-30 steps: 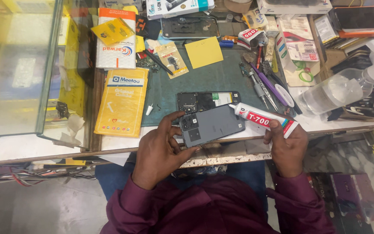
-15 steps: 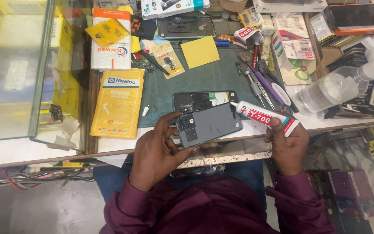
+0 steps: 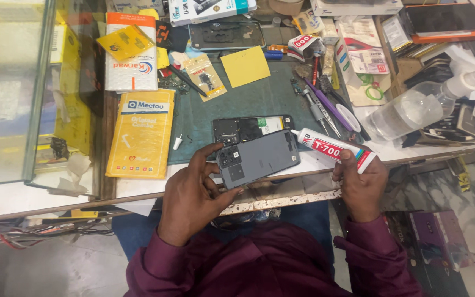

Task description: The person applies adhesive to the edges of a smartphone back cover, then aligns and presses the cover onto the phone body. The person then plugs a charging cable into the phone to test it.

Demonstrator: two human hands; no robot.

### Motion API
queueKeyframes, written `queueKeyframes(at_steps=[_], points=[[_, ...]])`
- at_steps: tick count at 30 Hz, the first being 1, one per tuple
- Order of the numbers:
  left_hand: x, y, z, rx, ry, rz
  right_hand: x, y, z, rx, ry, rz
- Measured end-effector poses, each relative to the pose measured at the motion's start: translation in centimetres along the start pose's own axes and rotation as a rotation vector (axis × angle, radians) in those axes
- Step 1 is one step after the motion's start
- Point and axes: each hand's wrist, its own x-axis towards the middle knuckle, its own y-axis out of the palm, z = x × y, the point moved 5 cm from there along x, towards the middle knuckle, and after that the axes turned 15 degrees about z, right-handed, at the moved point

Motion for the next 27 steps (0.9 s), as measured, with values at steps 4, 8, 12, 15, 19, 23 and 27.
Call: queueKeyframes(at_steps=[4, 8, 12, 15, 19, 23, 27], points=[[-0.1, 0.1, 0.1, -0.009, -0.02, -0.001, -0.3, -0.3, -0.4, 0.043, -0.001, -0.009], [-0.1, 0.1, 0.1, 0.004, -0.006, -0.013, -0.7, -0.7, -0.6, 0.026, 0.011, -0.009], [-0.1, 0.2, 0.2, -0.003, -0.015, -0.01, -1.1, -0.9, -0.6, -0.002, 0.038, -0.016], [-0.2, 0.3, 0.2, 0.01, 0.007, -0.026, -1.3, -0.9, -0.6, 0.026, 0.04, -0.02], [-0.2, 0.3, 0.2, 0.025, 0.015, -0.039, -1.4, -1.0, -0.4, -0.021, 0.054, -0.023], [-0.1, 0.4, 0.4, 0.001, -0.023, -0.014, -1.6, -1.1, -0.3, -0.009, 0.084, -0.022], [0.0, 0.3, 0.3, 0.007, -0.019, -0.018, -1.9, -1.2, -0.1, -0.03, 0.086, -0.02]])
